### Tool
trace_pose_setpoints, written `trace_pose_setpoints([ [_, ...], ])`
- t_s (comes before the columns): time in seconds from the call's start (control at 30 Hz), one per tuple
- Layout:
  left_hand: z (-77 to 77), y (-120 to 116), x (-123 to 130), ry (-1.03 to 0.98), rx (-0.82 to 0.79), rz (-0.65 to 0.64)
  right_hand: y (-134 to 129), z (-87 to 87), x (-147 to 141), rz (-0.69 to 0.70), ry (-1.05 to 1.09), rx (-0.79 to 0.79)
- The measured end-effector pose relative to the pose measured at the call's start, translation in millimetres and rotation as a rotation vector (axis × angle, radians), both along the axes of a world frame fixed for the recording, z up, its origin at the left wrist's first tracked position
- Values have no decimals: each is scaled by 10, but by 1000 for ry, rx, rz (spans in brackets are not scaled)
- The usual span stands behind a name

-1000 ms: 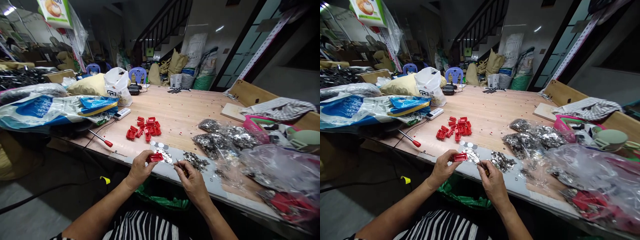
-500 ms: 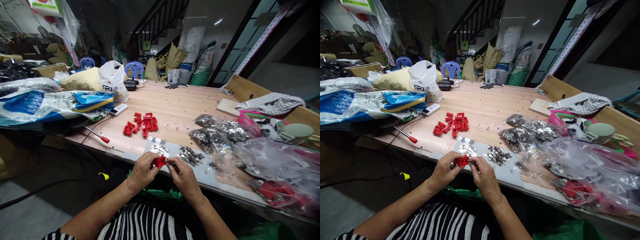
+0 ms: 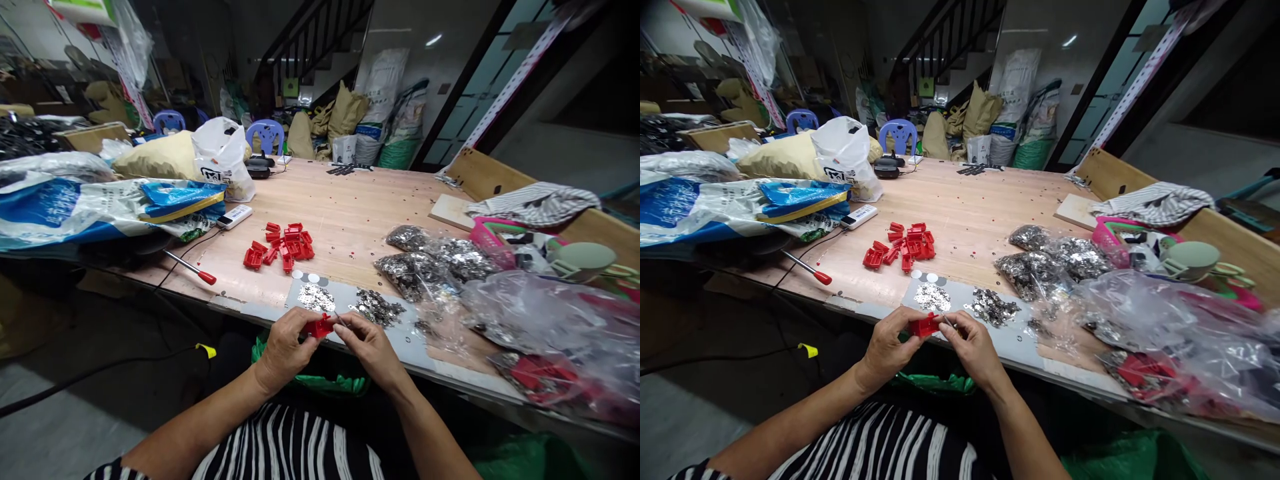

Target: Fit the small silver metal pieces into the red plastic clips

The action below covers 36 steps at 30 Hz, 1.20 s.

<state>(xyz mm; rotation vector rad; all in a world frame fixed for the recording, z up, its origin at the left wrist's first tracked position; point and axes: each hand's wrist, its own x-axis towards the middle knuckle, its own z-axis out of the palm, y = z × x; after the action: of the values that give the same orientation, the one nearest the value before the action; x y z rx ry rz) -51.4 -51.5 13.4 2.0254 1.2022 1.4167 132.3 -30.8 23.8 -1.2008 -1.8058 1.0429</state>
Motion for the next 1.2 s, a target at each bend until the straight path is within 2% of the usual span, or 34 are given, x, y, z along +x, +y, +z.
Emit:
trace_pose_setpoints([
  [0.13,-27,-1,21,4,-14,1,28,-60,57,-105,96,-64],
  [0.23,-22,-7,40,3,-8,-10,18,-94,46,-110,76,-59],
  [0.5,-69,-62,84,13,23,-42,7,-159,37,-3,198,-293],
  [0.7,-159,-91,109,26,38,-89,-3,-173,53,48,196,-319],
  [1.07,-136,-161,48,-104,-200,-157,-179,-166,128,187,378,-590],
  [1.2,-178,-160,4,-182,-173,-222,-190,-187,128,192,456,-685],
])
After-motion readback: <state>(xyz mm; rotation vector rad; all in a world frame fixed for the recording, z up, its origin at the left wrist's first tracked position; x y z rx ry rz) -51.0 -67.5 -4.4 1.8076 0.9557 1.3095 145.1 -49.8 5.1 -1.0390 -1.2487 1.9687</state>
